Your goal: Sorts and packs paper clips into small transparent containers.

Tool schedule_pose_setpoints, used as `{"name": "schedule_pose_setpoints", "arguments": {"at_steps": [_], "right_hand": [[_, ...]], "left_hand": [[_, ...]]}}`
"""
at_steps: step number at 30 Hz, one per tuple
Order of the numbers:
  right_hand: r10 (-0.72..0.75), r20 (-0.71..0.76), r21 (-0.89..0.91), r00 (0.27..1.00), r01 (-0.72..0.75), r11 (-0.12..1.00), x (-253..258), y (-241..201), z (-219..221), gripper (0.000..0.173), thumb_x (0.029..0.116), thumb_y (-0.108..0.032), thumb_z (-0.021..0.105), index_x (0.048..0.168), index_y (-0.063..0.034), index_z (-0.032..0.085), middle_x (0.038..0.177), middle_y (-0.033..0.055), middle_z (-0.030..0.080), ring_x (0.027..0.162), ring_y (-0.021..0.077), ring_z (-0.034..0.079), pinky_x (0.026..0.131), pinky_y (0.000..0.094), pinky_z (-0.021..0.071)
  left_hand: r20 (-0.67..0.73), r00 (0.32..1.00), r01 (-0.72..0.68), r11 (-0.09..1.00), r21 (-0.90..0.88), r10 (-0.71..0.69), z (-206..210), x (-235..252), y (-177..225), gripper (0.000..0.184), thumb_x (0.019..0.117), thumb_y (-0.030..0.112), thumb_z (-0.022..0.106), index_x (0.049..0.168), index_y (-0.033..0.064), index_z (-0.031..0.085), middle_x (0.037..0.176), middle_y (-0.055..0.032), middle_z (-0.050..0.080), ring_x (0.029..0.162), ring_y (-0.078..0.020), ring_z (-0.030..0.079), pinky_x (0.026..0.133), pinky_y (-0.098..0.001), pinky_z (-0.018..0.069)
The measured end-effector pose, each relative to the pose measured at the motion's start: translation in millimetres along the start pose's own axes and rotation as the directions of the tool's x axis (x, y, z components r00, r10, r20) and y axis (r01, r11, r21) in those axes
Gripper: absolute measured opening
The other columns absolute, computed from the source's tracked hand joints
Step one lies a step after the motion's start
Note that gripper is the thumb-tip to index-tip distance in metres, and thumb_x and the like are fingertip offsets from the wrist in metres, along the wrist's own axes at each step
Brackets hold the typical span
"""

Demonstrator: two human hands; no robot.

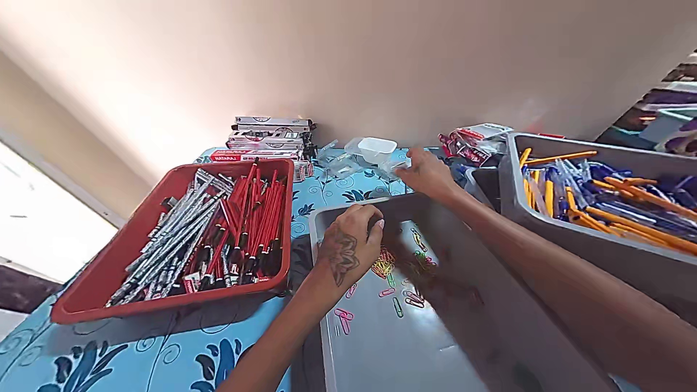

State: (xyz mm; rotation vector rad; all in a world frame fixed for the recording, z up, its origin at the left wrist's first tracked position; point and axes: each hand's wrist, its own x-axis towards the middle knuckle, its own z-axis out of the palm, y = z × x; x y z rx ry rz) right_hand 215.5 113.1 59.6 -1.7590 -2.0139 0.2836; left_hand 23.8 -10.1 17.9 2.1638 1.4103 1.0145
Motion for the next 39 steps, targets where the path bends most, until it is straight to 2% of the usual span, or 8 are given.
{"name": "schedule_pose_setpoints", "arguments": {"at_steps": [7,11,17,21,28,31,34,39], "right_hand": [[-0.006,0.016,-0.015,1.000,0.006,1.000,72,39,26,0.054,0.1018,-0.023,0.062,0.136,0.0160,0.046,0.129,0.0412,0.054,0.117,0.0562,0.057,0.097,0.0688,0.0448],[-0.035,0.103,-0.007,0.994,0.036,0.999,82,52,33,0.061,0.0973,-0.022,0.070,0.136,0.0167,0.044,0.113,0.0405,0.061,0.110,0.0574,0.060,0.094,0.0729,0.0431],[-0.020,0.128,-0.107,0.992,0.033,0.994,96,52,38,0.072,0.0876,-0.017,0.080,0.140,0.0114,0.039,0.111,0.0384,0.062,0.106,0.0571,0.061,0.088,0.0740,0.0451],[-0.046,0.324,-0.112,0.945,0.086,0.990,98,46,34,0.079,0.0797,-0.005,0.083,0.141,0.0116,0.036,0.115,0.0384,0.060,0.109,0.0539,0.061,0.092,0.0700,0.0458],[0.031,0.588,-0.280,0.808,0.167,0.945,77,5,21,0.088,0.0876,-0.004,0.077,0.155,0.0035,0.021,0.123,0.0347,0.060,0.116,0.0500,0.060,0.098,0.0652,0.0449],[0.068,0.582,-0.313,0.810,0.146,0.939,69,-7,17,0.084,0.0902,-0.007,0.077,0.156,0.0039,0.025,0.132,0.0364,0.057,0.125,0.0530,0.054,0.102,0.0684,0.0405],[-0.054,0.541,-0.232,0.840,0.211,0.950,73,-18,16,0.089,0.0882,-0.028,0.083,0.153,0.0057,0.032,0.132,0.0378,0.056,0.125,0.0543,0.054,0.103,0.0712,0.0384],[-0.335,0.489,-0.271,0.805,0.505,0.819,106,-54,35,0.029,0.1006,-0.011,0.063,0.123,0.0063,0.069,0.129,0.0344,0.060,0.126,0.0515,0.054,0.102,0.0681,0.0410]], "left_hand": [[0.172,0.980,0.098,0.995,0.033,-0.102,-8,2,11,0.029,0.1073,0.018,0.050,0.120,0.0021,0.070,0.112,-0.0168,0.069,0.105,-0.0284,0.067,0.092,-0.0459,0.0520],[0.236,0.964,0.109,0.992,0.060,-0.120,-12,3,13,0.030,0.1086,0.020,0.047,0.121,0.0021,0.069,0.110,-0.0160,0.068,0.103,-0.0279,0.066,0.091,-0.0447,0.0510],[0.257,0.957,0.123,0.990,0.062,-0.135,-11,5,12,0.030,0.1088,0.020,0.047,0.121,0.0022,0.069,0.109,-0.0153,0.070,0.101,-0.0264,0.067,0.090,-0.0444,0.0510],[0.296,0.942,0.138,0.986,0.093,-0.160,-13,6,12,0.031,0.1092,0.023,0.047,0.120,0.0037,0.069,0.112,-0.0156,0.070,0.104,-0.0274,0.066,0.092,-0.0470,0.0484],[0.295,0.946,0.111,0.990,0.093,-0.133,-10,5,10,0.029,0.1088,0.022,0.048,0.116,0.0028,0.069,0.102,-0.0132,0.070,0.094,-0.0251,0.067,0.086,-0.0449,0.0503],[0.316,0.939,0.111,0.989,0.102,-0.138,-10,5,10,0.029,0.1087,0.021,0.048,0.116,0.0027,0.069,0.102,-0.0137,0.070,0.094,-0.0256,0.066,0.085,-0.0452,0.0496],[0.342,0.930,0.105,0.989,0.107,-0.136,-12,5,10,0.032,0.1096,0.023,0.047,0.120,0.0019,0.068,0.109,-0.0156,0.070,0.103,-0.0276,0.067,0.091,-0.0474,0.0502],[0.364,0.920,0.113,0.988,0.102,-0.143,-14,6,13,0.033,0.1098,0.024,0.045,0.123,0.0019,0.066,0.117,-0.0170,0.069,0.112,-0.0291,0.065,0.095,-0.0486,0.0489]]}}
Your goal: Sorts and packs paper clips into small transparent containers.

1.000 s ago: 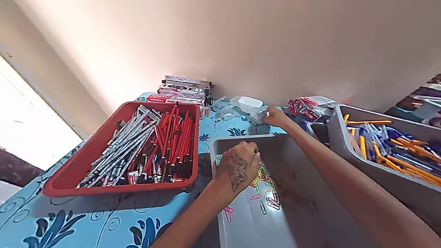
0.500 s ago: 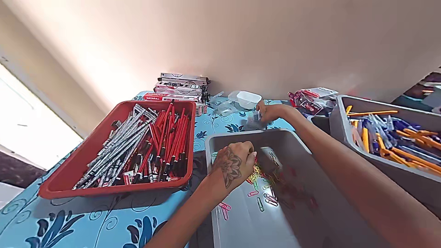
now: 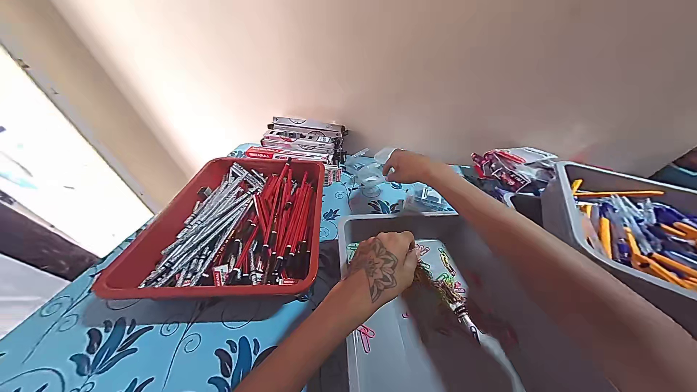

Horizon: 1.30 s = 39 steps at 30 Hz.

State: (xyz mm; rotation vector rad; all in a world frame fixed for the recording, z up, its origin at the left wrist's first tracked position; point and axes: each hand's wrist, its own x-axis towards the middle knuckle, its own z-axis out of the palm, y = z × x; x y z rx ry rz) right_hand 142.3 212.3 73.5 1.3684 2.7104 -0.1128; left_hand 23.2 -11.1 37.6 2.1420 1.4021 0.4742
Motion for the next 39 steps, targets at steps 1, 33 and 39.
{"name": "schedule_pose_setpoints", "arguments": {"at_steps": [1,33,39], "right_hand": [[0.010,0.028,-0.075,1.000,-0.008,0.997,11,-2,2,0.027,0.0997,-0.009,0.063,0.122,0.0043,0.071,0.140,0.0345,0.052,0.130,0.0531,0.050,0.102,0.0704,0.0412],[-0.182,-0.615,-0.004,0.768,0.227,0.974,-245,-83,55,0.032,0.0880,-0.012,0.064,0.117,0.0001,0.060,0.113,0.0202,0.061,0.070,0.0235,0.066,0.057,0.0343,0.0553],[-0.052,-0.596,0.304,0.802,0.285,0.909,-236,-54,61,0.045,0.0910,-0.020,0.067,0.132,-0.0060,0.056,0.125,0.0132,0.058,0.091,0.0140,0.061,0.071,0.0296,0.0531]], "left_hand": [[0.003,1.000,0.003,1.000,-0.005,-0.003,0,0,0,0.034,0.1100,0.024,0.045,0.124,0.0018,0.066,0.118,-0.0173,0.069,0.114,-0.0295,0.065,0.097,-0.0490,0.0485],[-0.346,0.872,-0.475,0.764,-0.437,0.345,2,-5,-13,0.055,0.0989,0.037,0.060,0.138,-0.0012,0.055,0.105,-0.0078,0.070,0.090,-0.0075,0.067,0.082,-0.0275,0.0570],[-0.338,0.847,-0.486,0.854,-0.184,0.410,12,7,-23,0.070,0.0866,0.017,0.075,0.149,0.0021,0.047,0.125,-0.0139,0.068,0.107,-0.0138,0.068,0.091,-0.0333,0.0569]]}}
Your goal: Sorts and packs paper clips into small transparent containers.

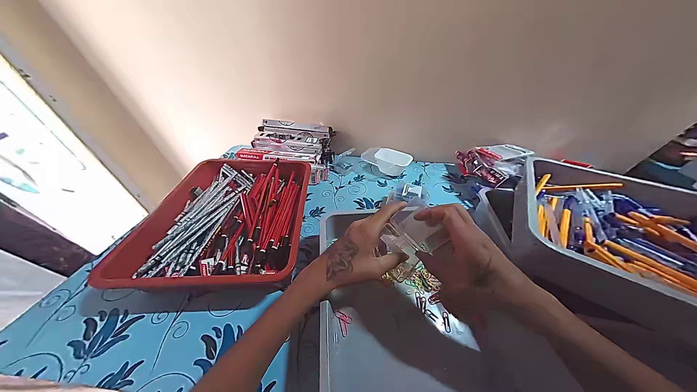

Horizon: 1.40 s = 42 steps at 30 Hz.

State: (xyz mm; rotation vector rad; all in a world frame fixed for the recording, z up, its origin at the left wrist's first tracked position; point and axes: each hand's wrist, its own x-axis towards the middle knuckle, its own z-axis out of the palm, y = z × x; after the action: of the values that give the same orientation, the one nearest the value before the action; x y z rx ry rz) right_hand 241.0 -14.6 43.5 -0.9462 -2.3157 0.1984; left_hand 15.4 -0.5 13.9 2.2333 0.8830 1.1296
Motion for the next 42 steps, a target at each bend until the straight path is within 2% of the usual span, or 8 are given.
{"name": "schedule_pose_setpoints", "arguments": {"at_steps": [5,7,11,15,22,27,35,42], "right_hand": [[-0.022,-0.079,0.035,0.997,0.025,0.999,0,8,7,0.058,0.0947,-0.026,0.067,0.150,-0.0169,0.051,0.140,0.0157,0.049,0.096,0.0117,0.064,0.077,0.0280,0.0573],[-0.047,-0.101,0.032,0.994,0.051,0.998,-2,9,6,0.054,0.0960,-0.024,0.064,0.149,-0.0160,0.053,0.143,0.0160,0.049,0.096,0.0116,0.065,0.077,0.0273,0.0583],[-0.035,-0.030,0.091,0.999,0.038,0.995,-6,20,11,0.054,0.0951,-0.022,0.063,0.147,-0.0085,0.052,0.139,0.0149,0.051,0.093,0.0109,0.064,0.073,0.0254,0.0572],[0.032,0.080,0.193,0.996,-0.047,0.980,-5,26,14,0.050,0.0948,-0.018,0.065,0.143,-0.0062,0.054,0.136,0.0139,0.054,0.088,0.0101,0.065,0.070,0.0250,0.0570],[0.076,0.226,0.224,0.971,-0.128,0.966,-6,25,12,0.043,0.0977,-0.018,0.064,0.139,-0.0072,0.058,0.134,0.0125,0.055,0.088,0.0123,0.065,0.072,0.0276,0.0571],[0.069,0.333,0.263,0.940,-0.163,0.951,-3,24,11,0.038,0.1003,-0.018,0.062,0.137,-0.0068,0.057,0.135,0.0144,0.055,0.090,0.0150,0.066,0.075,0.0308,0.0574],[0.049,0.488,0.235,0.872,-0.184,0.954,-1,23,8,0.040,0.1031,-0.019,0.061,0.140,-0.0063,0.055,0.136,0.0163,0.055,0.095,0.0198,0.067,0.082,0.0354,0.0568],[-0.029,0.594,0.225,0.804,-0.132,0.965,-1,20,2,0.040,0.1035,-0.013,0.057,0.140,0.0010,0.052,0.134,0.0245,0.055,0.103,0.0323,0.064,0.091,0.0476,0.0521]], "left_hand": [[-0.323,0.942,0.088,0.996,-0.030,-0.094,-7,-2,8,0.043,0.1026,0.010,0.056,0.146,0.0061,0.051,0.095,-0.0098,0.068,0.062,-0.0095,0.063,0.055,-0.0247,0.0550],[-0.445,0.883,0.189,0.981,0.042,-0.151,-14,-8,8,0.046,0.1060,0.012,0.051,0.152,0.0137,0.047,0.102,-0.0123,0.066,0.056,-0.0124,0.058,0.047,-0.0259,0.0507],[-0.486,0.833,0.361,0.925,0.116,-0.264,-23,-14,1,0.053,0.1077,0.017,0.047,0.159,0.0144,0.034,0.148,-0.0157,0.053,0.120,-0.0267,0.062,0.094,-0.0453,0.0532],[-0.425,0.743,0.511,0.848,-0.138,-0.517,-20,-12,-7,0.046,0.1087,0.027,0.045,0.152,0.0142,0.038,0.140,-0.0163,0.056,0.110,-0.0293,0.064,0.083,-0.0514,0.0543],[-0.429,0.670,0.467,0.794,-0.390,-0.605,-20,-3,-5,0.050,0.1102,0.050,0.036,0.141,0.0118,0.046,0.123,-0.0084,0.061,0.090,-0.0138,0.067,0.074,-0.0340,0.0579],[-0.397,0.639,0.526,0.751,-0.400,-0.659,-26,10,-14,0.049,0.1086,0.020,0.047,0.153,0.0116,0.028,0.144,-0.0171,0.048,0.113,-0.0237,0.062,0.091,-0.0422,0.0550],[-0.398,0.616,0.756,0.652,0.057,-0.680,-40,76,-52,0.033,0.1056,0.018,0.053,0.125,-0.0073,0.061,0.118,-0.0276,0.064,0.107,-0.0371,0.063,0.096,-0.0557,0.0477],[-0.295,0.463,0.886,0.444,0.132,-0.836,-42,78,-89,0.035,0.0948,0.010,0.068,0.121,-0.0115,0.061,0.118,-0.0287,0.064,0.108,-0.0380,0.065,0.097,-0.0546,0.0503]]}}
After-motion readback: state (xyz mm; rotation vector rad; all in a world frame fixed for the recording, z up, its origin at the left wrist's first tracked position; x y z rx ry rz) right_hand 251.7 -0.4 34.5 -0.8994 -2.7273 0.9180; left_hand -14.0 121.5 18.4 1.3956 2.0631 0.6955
